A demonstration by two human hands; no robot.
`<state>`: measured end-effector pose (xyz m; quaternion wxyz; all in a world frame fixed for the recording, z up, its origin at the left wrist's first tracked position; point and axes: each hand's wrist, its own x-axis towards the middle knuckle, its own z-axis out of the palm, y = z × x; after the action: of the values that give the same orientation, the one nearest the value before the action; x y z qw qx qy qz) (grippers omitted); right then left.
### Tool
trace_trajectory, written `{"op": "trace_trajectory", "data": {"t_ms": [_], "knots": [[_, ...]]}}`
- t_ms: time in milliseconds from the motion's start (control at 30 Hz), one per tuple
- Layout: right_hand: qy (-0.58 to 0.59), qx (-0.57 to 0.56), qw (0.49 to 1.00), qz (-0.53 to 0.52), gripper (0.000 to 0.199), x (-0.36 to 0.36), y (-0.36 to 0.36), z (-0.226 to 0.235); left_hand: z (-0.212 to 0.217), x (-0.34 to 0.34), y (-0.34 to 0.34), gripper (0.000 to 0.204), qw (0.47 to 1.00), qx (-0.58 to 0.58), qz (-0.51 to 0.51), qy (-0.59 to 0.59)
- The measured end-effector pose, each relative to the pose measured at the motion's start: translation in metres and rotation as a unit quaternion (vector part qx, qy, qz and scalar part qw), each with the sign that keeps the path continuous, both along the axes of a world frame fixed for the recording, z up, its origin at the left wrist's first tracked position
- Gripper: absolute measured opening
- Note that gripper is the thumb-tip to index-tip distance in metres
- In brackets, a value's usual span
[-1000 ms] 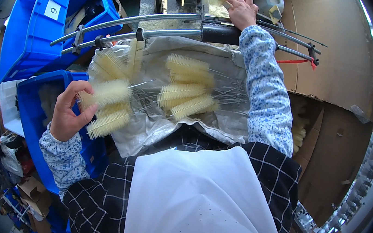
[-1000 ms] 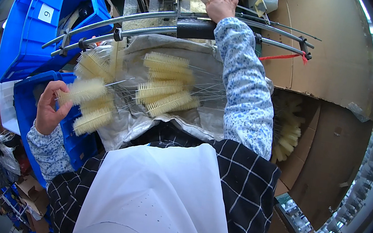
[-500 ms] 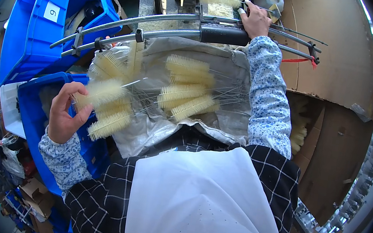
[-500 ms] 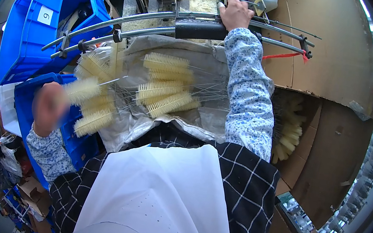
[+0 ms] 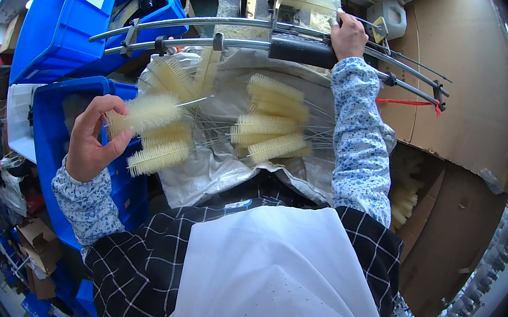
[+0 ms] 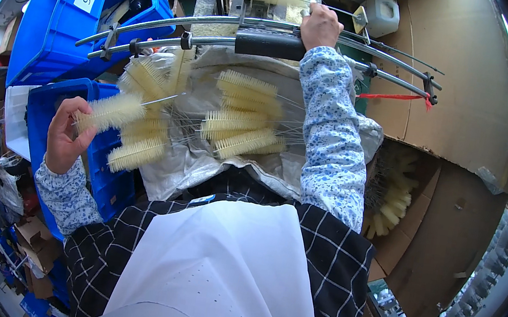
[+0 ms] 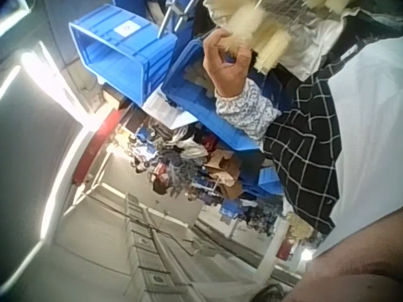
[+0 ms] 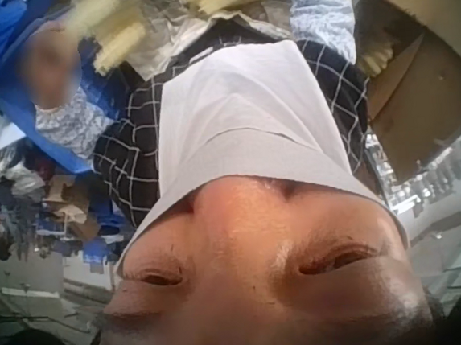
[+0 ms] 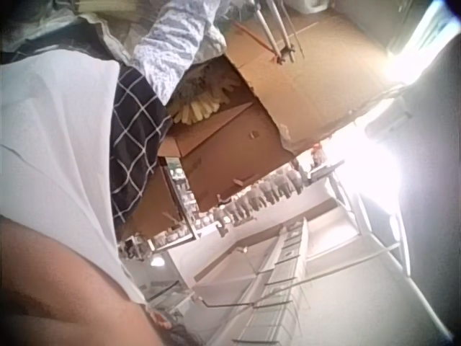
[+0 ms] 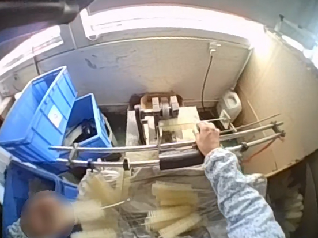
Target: The person repeatedly picks up a wire rod with bristles and inserts it into a metal jig on a workbench. They then remove the assembled brush and place it into a blue bin. The process is repeated continuously throughout the video.
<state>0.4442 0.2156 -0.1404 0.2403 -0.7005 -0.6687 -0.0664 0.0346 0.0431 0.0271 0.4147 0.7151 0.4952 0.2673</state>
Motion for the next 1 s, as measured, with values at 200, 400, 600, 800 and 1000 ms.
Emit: {"op": "trace_trajectory", "data": {"t_ms": [200, 400, 600, 800, 1000], "knots": [[-0.026, -0.06, 0.998, -0.02, 0.014, -0.056, 0.0, 0.01, 0.0, -0.003, -0.002, 0.029, 1.0, 0.002, 0.008, -0.004], [-0.023, -0.082, 0.996, -0.023, 0.021, -0.088, 0.003, 0.013, 0.0, 0.008, 0.005, 0.028, 1.0, 0.009, -0.021, 0.0], [-0.033, -0.103, 0.994, -0.016, 0.016, -0.056, -0.005, 0.021, -0.002, 0.009, 0.007, 0.026, 0.999, 0.032, -0.009, -0.003], [-0.039, -0.058, 0.997, -0.02, 0.022, 0.028, -0.003, 0.01, -0.004, -0.014, -0.003, 0.02, 0.997, 0.034, 0.047, -0.057], [0.029, -0.1, 0.994, -0.03, 0.027, 0.1, 0.02, 0.021, -0.003, -0.001, 0.003, 0.019, 0.992, 0.035, 0.058, -0.106]]}}
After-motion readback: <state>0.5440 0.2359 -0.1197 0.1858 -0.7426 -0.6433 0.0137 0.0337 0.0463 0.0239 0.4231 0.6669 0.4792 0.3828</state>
